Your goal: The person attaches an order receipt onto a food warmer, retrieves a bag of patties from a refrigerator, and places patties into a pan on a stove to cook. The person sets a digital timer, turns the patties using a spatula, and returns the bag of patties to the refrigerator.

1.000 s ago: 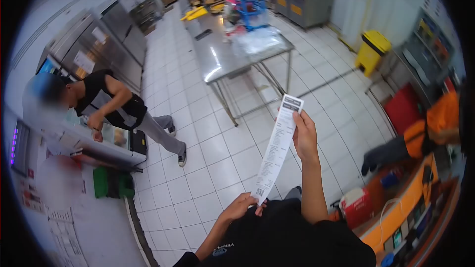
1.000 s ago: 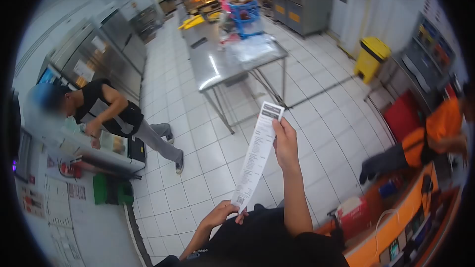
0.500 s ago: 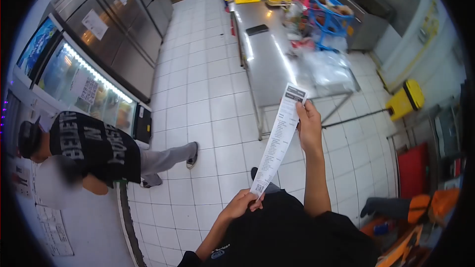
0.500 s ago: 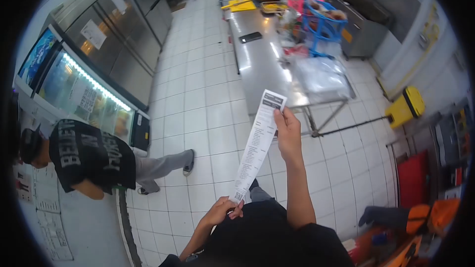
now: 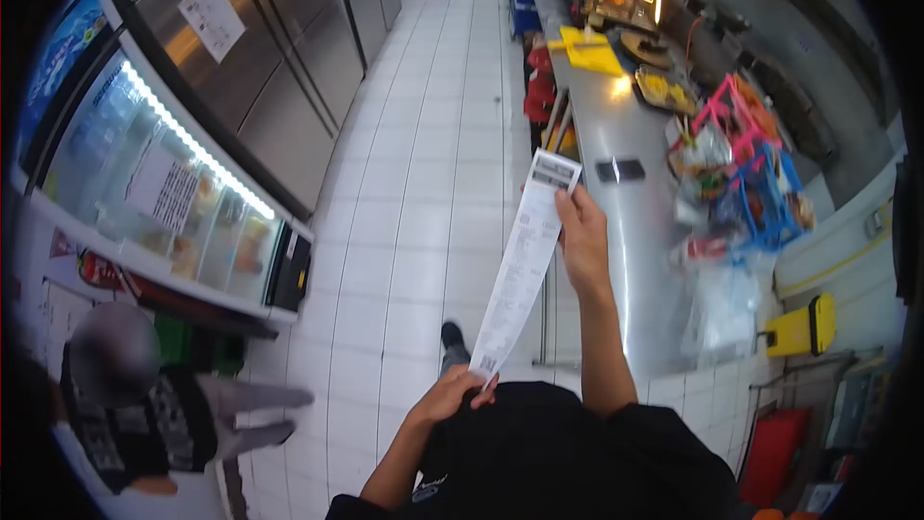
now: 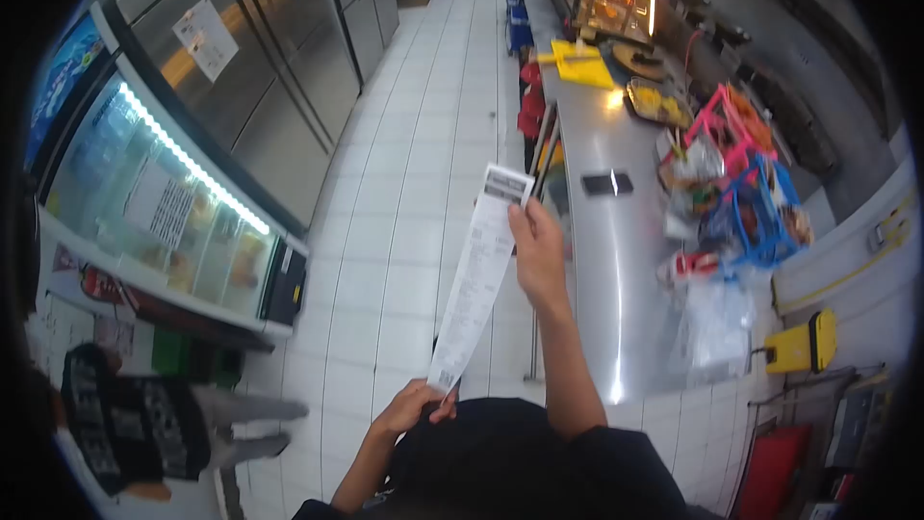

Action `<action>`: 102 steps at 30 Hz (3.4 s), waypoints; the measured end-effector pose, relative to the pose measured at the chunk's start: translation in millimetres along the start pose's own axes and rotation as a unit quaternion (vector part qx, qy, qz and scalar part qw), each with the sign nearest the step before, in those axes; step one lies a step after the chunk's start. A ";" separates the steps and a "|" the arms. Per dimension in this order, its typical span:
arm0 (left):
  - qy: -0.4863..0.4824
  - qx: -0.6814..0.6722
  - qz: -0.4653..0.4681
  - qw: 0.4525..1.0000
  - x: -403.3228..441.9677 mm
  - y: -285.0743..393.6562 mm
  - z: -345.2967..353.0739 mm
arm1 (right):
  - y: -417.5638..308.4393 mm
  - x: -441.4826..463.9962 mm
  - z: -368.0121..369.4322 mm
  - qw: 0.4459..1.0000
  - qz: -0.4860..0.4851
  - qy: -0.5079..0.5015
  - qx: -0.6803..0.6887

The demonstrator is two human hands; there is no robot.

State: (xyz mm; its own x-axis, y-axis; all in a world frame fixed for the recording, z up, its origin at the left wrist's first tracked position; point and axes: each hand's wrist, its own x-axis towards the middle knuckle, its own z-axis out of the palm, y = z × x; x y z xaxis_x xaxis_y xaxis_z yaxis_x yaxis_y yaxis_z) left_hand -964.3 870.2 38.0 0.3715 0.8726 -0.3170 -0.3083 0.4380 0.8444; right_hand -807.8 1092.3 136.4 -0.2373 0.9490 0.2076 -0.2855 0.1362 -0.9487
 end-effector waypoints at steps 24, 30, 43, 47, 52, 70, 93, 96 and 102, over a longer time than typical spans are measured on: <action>-0.089 0.040 0.022 0.995 552.9 451.9 -388.8 | 151.4 766.8 23.0 0.996 -0.008 0.090 0.003; -0.134 0.033 0.007 0.990 737.4 544.1 -489.3 | 194.4 960.3 6.7 0.989 -0.028 0.148 -0.011; -0.291 0.268 0.011 0.918 1189.1 712.5 -582.9 | 199.9 1307.0 -154.8 0.898 -0.218 0.372 -0.089; -0.332 0.436 0.056 0.835 1304.3 777.6 -558.0 | 166.9 1396.1 -218.7 0.834 -0.262 0.437 -0.214; -0.214 0.492 0.412 0.737 1435.8 919.3 -501.2 | 99.6 1486.8 -286.7 0.690 -0.349 0.524 -0.357; -0.276 0.200 0.855 0.391 1631.9 1080.6 -214.5 | 60.9 1555.4 -315.4 0.181 -0.005 0.643 -0.744; -0.219 0.284 0.834 0.418 1603.0 1067.3 -219.8 | 498.4 1431.1 -71.0 0.432 0.381 0.784 -0.231; -0.249 0.290 0.820 0.427 1603.0 1067.3 -220.2 | 566.2 1440.6 -39.5 0.455 0.400 0.780 -0.158; -0.227 0.278 0.839 0.409 1613.1 1051.9 -209.1 | 597.6 1415.5 7.0 0.461 0.374 0.798 -0.099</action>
State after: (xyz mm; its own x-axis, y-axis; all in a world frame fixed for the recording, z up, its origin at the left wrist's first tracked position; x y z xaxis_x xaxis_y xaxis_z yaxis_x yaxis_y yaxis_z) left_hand -872.4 2783.7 324.6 0.2085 -0.3404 0.9169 -0.2626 -0.9225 -0.2828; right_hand -1320.8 2514.9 -134.9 0.8306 -0.2712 -0.4863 -0.5510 -0.5261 -0.6478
